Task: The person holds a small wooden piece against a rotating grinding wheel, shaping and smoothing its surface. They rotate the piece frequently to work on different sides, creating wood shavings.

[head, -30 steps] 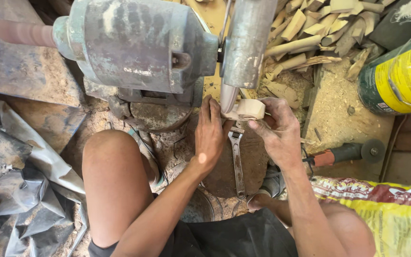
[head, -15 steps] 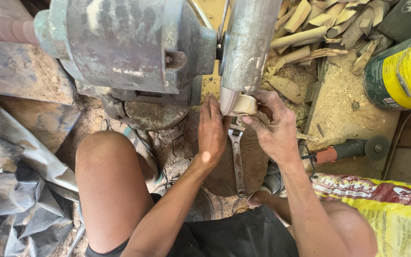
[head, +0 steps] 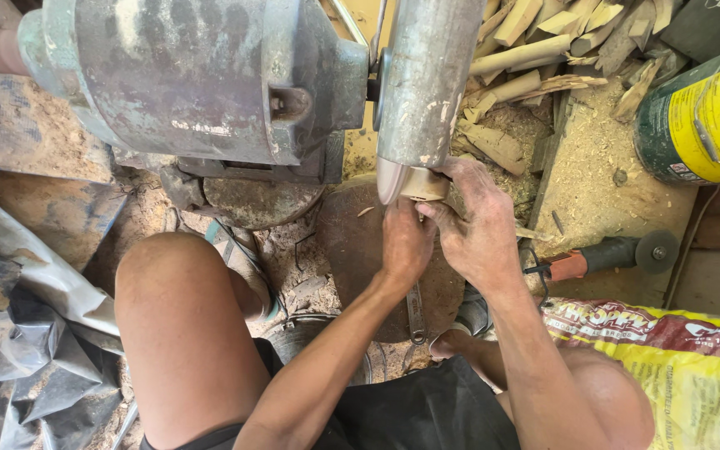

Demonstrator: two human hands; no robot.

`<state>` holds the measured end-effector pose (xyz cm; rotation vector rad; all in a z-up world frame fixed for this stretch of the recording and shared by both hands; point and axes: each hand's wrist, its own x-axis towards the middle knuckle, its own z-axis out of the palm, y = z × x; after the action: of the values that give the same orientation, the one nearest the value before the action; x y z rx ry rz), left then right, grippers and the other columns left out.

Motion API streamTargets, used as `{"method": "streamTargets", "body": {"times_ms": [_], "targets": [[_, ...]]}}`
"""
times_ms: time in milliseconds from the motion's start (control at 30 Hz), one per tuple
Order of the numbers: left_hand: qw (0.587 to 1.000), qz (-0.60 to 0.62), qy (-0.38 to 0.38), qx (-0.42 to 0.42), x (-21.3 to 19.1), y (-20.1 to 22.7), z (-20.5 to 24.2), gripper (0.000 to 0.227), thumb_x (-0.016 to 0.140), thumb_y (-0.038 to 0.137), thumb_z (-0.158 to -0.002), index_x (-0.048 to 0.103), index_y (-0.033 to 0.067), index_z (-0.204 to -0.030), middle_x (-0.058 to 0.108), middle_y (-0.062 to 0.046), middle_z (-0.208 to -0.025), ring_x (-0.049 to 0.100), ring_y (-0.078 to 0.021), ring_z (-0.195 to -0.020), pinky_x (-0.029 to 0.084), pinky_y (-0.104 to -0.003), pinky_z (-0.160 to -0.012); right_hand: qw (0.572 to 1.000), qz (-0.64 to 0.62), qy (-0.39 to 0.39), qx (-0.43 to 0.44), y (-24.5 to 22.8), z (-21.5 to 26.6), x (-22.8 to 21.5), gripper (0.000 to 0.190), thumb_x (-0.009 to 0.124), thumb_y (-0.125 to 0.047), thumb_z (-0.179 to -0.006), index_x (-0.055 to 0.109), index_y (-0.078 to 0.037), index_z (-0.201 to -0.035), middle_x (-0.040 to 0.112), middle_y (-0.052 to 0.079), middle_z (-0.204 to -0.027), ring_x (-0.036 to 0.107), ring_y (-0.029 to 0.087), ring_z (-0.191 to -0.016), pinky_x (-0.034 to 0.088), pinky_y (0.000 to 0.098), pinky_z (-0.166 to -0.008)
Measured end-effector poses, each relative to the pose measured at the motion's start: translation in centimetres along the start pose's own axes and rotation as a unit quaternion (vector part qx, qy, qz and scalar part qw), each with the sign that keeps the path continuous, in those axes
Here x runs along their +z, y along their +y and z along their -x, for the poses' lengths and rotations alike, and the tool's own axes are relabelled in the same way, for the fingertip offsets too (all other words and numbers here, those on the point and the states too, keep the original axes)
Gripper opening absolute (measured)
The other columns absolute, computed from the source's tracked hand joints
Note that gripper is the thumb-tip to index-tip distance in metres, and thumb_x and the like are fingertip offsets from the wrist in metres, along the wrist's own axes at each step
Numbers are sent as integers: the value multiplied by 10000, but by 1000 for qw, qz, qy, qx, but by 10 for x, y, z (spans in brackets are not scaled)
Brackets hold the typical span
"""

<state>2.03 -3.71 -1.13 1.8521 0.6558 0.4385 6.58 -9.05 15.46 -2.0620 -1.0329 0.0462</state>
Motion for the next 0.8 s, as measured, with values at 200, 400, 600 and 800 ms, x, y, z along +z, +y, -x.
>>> {"method": "streamTargets", "body": {"times_ms": [200,400,600,800], "targets": [[972,227,-47,28,14,15,15,220,619,50,-986,609,-26,-1193,699,-186,-1111,689,-283,-1002,578,-424,-845,999,16,-14,30,-2,-3,1,425,788,-1,-802,610,39,-1186,652,221,-1127,643,426,-1061,519,473,-879],[959,276,-60,28,29,31,26,397,709,88,-918,504,-7,-1245,609,-131,-1131,634,-230,-1069,543,-391,-902,998,61,-21,-17,-9,-9,1,397,762,-18,-797,608,72,-1152,640,244,-1184,587,446,-1145,480,510,-988],[879,461,-115,41,50,37,42,428,637,135,-1035,523,-23,-1416,585,-91,-1363,566,-184,-1255,483,-345,-1084,992,122,-38,-8,-15,-14,3,404,772,-46,-806,635,76,-1166,642,215,-1192,574,416,-1143,473,528,-935],[737,650,-169,-75,63,48,42,423,582,191,-1096,507,-7,-1463,585,-98,-1393,554,-161,-1274,467,-296,-1116,975,211,-63,-18,-14,-14,5,378,797,-83,-784,659,62,-1105,652,214,-1130,584,432,-1114,466,560,-939]]}}
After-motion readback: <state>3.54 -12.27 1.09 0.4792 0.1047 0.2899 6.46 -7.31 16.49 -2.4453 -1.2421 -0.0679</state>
